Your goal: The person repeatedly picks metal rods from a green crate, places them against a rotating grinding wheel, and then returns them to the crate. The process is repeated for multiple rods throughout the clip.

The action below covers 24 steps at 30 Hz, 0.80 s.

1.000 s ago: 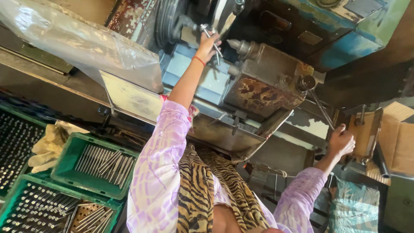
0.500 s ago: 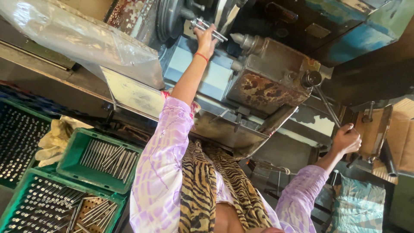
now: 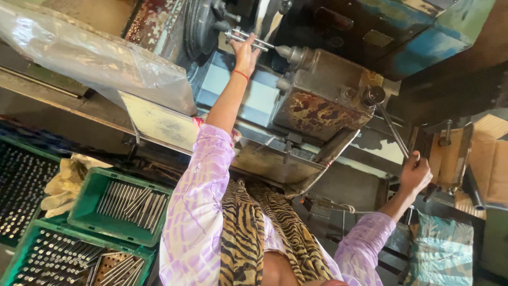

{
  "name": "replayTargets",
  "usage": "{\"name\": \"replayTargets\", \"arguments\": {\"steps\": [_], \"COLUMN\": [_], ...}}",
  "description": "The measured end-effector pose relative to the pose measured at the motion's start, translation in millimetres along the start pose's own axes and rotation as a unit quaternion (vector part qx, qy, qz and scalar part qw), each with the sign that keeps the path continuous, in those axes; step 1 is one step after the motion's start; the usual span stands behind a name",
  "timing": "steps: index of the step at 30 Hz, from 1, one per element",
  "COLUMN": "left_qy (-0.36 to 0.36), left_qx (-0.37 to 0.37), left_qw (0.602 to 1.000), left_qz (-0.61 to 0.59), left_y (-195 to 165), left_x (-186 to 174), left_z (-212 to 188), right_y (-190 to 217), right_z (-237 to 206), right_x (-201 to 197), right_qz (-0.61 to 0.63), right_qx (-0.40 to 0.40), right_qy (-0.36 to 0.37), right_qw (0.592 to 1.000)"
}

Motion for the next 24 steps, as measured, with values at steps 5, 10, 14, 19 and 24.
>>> {"name": "replayTargets", "arguments": {"steps": [5,10,14,19,24], "left_qy": [0.013,-0.010,-0.143,0.127,0.212], "left_qx": [0.025,0.023,0.060,0.125,0.189], "left_qw": [1.000,1.000,0.984,0.981,0.945], "left_qz": [-0.005,0.012,0.090,-0.077,0.161], "left_y": [-3.8,-3.9,-18.1,-54.7,-97.9], "left_x": [3.3,4.1,10.2,39.7,-27.4], "left_z": [-7.2,-10.3,-14.1,-66.6,-177.3], "right_y": [-10.0,4.6,2.1,3.4,50.5], "right_z": [-9.6,-38.5,-97.6,-221.5,-409.1], "right_x": [-1.2,-20.1,-49.4,-58.2,-89.6], "right_qz": [-0.021,0.099,0.156,0.178,0.161], "right_qx": [0.027,-0.066,-0.002,0.234,0.360], "right_qy": [0.027,-0.095,-0.170,-0.012,0.236], "right_qw": [0.999,0.988,0.973,0.956,0.888]}}
Point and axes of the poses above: each hand's wrist, its own z-axis towards the middle knuckle, its own x-axis out of the palm, y = z × x, the point moved 6 cm from there along z, towards the middle knuckle, and after that the axes turned 15 degrees about -y, right-handed, at the moved point
